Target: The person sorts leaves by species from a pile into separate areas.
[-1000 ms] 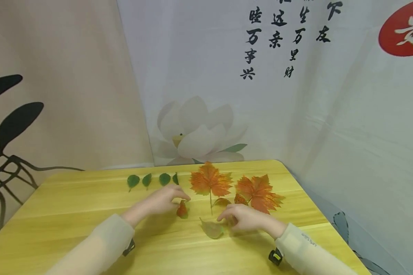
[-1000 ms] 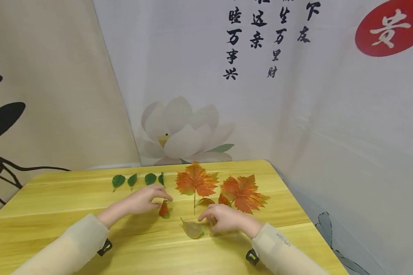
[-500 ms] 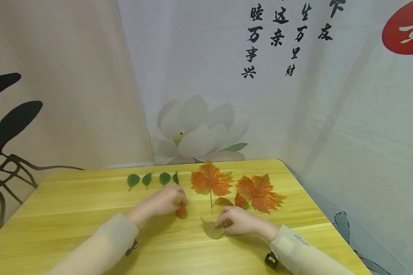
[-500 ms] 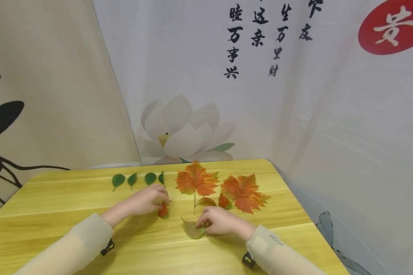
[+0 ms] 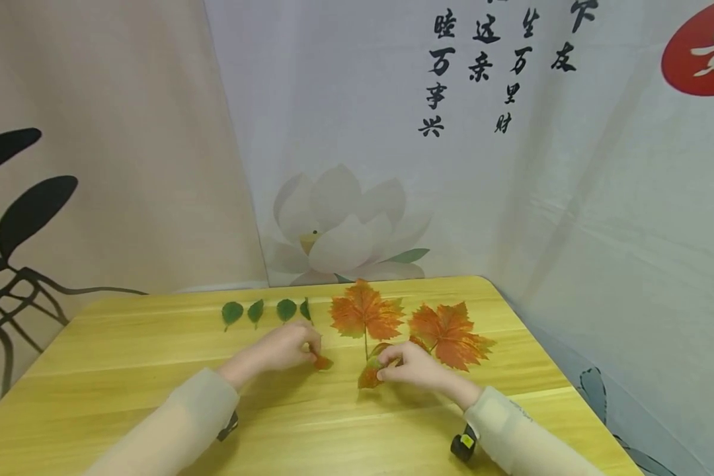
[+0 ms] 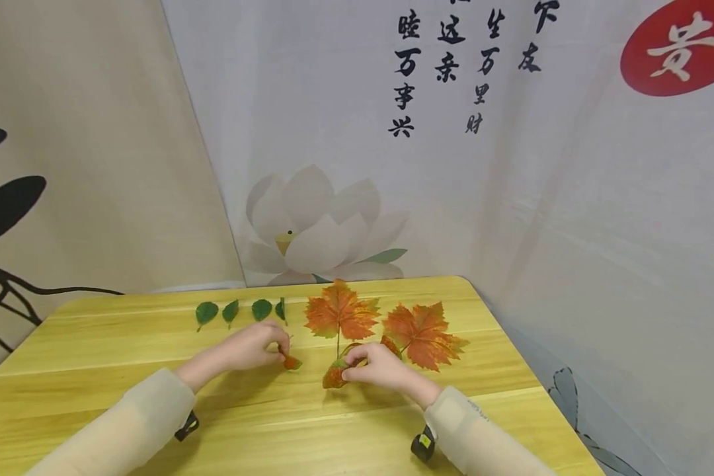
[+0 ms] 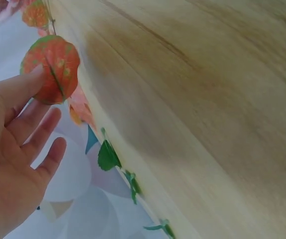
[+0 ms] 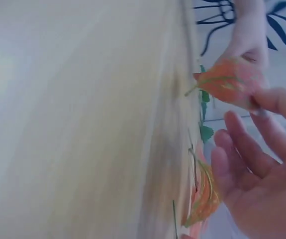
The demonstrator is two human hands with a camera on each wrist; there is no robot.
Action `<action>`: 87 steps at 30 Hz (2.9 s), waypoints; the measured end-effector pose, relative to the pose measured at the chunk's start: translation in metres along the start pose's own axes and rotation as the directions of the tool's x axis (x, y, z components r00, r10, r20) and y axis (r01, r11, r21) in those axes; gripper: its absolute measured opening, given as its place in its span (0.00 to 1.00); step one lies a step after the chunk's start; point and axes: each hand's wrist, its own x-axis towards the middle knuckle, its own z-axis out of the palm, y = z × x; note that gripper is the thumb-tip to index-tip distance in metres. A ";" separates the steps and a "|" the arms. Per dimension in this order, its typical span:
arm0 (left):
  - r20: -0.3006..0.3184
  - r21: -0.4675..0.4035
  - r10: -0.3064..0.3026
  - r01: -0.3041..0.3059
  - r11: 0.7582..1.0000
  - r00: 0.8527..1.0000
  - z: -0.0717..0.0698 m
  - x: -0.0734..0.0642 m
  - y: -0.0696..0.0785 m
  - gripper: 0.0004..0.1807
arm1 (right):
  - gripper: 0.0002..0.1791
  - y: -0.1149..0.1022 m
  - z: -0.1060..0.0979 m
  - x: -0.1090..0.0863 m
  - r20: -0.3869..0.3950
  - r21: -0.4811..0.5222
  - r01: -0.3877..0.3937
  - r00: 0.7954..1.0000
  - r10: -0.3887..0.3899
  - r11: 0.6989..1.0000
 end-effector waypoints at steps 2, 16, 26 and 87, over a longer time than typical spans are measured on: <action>0.002 -0.024 -0.003 0.003 1.000 1.000 0.000 0.000 0.000 0.04 | 0.07 -0.002 -0.001 0.000 -0.013 0.121 -0.065 0.998 0.067 0.991; -0.050 -0.378 -0.142 0.113 0.919 0.989 -0.004 0.001 0.002 0.06 | 0.24 -0.004 0.014 0.009 -0.037 0.568 -0.167 0.973 0.228 0.806; 0.030 -0.613 -0.197 0.174 0.771 0.980 0.003 -0.004 0.001 0.15 | 0.16 0.006 0.026 0.011 -0.001 0.590 -0.239 0.955 0.297 0.771; -0.037 -0.673 -0.427 0.293 0.679 0.904 -0.054 -0.106 -0.045 0.27 | 0.18 0.013 0.030 0.007 0.083 0.466 -0.277 0.959 0.271 0.840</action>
